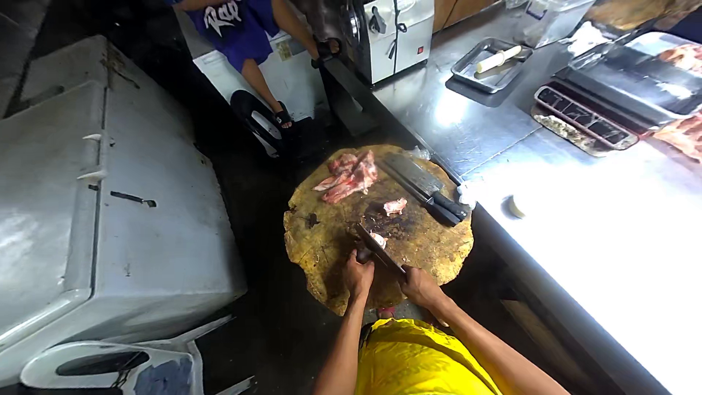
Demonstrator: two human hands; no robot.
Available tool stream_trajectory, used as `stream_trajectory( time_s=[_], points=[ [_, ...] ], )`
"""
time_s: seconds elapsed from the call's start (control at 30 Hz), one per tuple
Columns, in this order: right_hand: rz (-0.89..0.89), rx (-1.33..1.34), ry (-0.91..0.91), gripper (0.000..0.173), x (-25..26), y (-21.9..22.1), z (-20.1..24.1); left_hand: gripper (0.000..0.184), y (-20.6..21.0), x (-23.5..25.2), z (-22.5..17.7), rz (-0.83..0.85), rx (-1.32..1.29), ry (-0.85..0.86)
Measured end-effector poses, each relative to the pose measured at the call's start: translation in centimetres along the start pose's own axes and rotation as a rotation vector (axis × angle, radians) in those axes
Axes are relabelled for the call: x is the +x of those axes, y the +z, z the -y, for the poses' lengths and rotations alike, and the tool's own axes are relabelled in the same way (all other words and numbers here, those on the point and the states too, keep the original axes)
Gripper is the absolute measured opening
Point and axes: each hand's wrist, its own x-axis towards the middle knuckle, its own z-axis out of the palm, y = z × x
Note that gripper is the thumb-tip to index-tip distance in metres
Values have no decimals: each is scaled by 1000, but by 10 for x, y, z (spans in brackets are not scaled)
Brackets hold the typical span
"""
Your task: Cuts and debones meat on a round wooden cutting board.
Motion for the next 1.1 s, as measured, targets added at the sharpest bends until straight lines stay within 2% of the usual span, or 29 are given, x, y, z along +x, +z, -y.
stream_trajectory(
  time_s=[0.13, 0.2, 0.27, 0.4, 0.47, 0.5, 0.53, 0.57, 0.67, 0.73, 0.87, 0.93, 1.1],
  points=[
    [-79, 176, -83, 35, -26, -25, -15, 53, 2, 2, 3, 6, -72, -3],
    [-162, 186, -176, 34, -43, -40, -6, 49, -4, 2, 2, 44, -66, 14],
    [-266, 243, -287, 35, -63, -54, 12, 55, -3, 0, 8, 59, -63, 84],
    [-592, 375, -700, 36, -90, -70, 55, 55, 7, 1, 16, -5, -188, 106],
    [-722, 380, -903, 32, -78, -66, 67, 54, 4, -4, 13, -15, -175, 98],
    [-744, 357, -938, 32, -65, -59, 67, 54, 3, -4, 12, -15, -173, 100],
    [-716, 307, -894, 33, -50, -47, 62, 53, 3, -4, 12, -18, -180, 99],
    [-625, 222, -762, 36, -36, -34, 54, 52, 4, -4, 13, -14, -194, 94],
    [-74, -21, -152, 43, 9, -8, 30, 50, 3, -8, 9, 27, -105, 10],
    [44, -58, 5, 43, 14, -2, 20, 52, 4, -5, 7, 0, -85, 0],
    [62, -65, 83, 36, -17, -2, -15, 64, 15, 1, -3, -48, 26, -1],
    [40, -33, 87, 33, -27, 2, -33, 64, 15, 6, -7, -43, 31, -5],
    [-20, 71, 51, 32, -30, 1, -52, 50, 8, 20, -5, -47, -289, -122]
  ],
)
